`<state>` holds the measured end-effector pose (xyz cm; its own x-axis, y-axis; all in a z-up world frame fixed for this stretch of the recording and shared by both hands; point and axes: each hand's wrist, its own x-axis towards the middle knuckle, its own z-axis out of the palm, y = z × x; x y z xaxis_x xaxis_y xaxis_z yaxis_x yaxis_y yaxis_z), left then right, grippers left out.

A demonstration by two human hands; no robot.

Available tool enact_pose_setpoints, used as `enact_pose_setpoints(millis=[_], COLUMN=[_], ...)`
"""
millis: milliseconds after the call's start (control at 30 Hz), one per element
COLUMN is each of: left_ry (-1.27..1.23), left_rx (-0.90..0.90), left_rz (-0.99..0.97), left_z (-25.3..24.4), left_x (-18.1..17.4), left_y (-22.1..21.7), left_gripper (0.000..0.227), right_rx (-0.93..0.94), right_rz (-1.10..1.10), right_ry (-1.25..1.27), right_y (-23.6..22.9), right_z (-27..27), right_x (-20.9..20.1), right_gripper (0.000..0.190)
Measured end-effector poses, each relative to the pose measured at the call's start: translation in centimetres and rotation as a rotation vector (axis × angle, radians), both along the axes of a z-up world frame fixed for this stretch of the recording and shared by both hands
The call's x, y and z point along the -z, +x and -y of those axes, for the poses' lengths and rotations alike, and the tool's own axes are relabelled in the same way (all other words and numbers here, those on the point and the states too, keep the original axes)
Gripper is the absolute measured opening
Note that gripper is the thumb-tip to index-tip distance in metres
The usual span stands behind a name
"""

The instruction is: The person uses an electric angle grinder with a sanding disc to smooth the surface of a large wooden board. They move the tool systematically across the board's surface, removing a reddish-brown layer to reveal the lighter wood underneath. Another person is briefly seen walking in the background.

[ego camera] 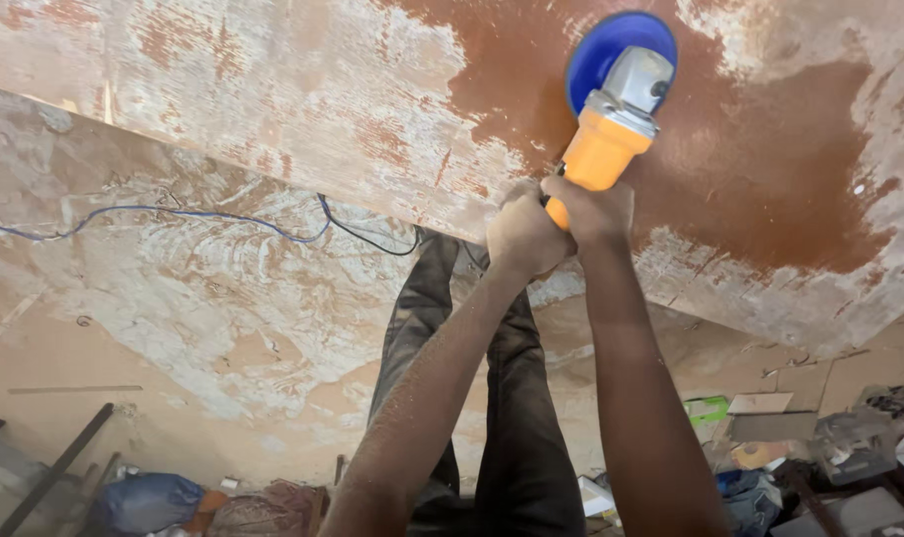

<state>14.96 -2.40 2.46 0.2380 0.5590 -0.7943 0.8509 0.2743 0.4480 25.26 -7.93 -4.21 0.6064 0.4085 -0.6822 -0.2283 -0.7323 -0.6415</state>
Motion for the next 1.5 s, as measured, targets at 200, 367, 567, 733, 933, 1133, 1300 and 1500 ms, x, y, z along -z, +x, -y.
enact_pose_setpoints(millis=[200,367,567,733,933,1133,1300,1500], left_ry=[0.008,0.181,0.198,0.216,0.145,0.139,0.159,0.203], left_rx=[-0.076,-0.321,-0.252,-0.239,-0.11,-0.16,-0.354,-0.387], left_rz=[-0.04,0.154,0.027,0.098,0.047,0.032,0.007,0.101], left_z=[1.1,-0.1,-1.0,-0.9,-1.2,0.6,0.7,-1.3], left_x=[2.0,2.0,2.3,2.1,1.0,1.7,3.2,2.1], left_y=[-3.0,-5.6,-4.2,-2.5,-3.7,-5.7,-8.0,-9.2], left_gripper=[0.045,0.055,0.064,0.085,0.085,0.059,0.047,0.044], right_rx=[-0.006,-0.313,-0.02,0.149,0.233,0.169,-0.118,-0.128], right_rz=[-0.241,0.065,-0.243,-0.496,-0.383,-0.416,-0.275,-0.202], right_ry=[0.18,-0.239,0.23,0.28,0.273,0.34,0.119,0.037], right_y=[-3.9,-5.9,-4.8,-2.7,-3.8,-5.9,-8.8,-10.4], right_z=[-1.2,-6.9,-7.0,-5.8,-4.0,-3.3,-6.5,-8.1], right_x=[0.5,-3.0,-3.0,-2.1,-1.3,-1.5,-0.5,-1.0], right_gripper=[0.029,0.035,0.035,0.032,0.032,0.032,0.039,0.039])
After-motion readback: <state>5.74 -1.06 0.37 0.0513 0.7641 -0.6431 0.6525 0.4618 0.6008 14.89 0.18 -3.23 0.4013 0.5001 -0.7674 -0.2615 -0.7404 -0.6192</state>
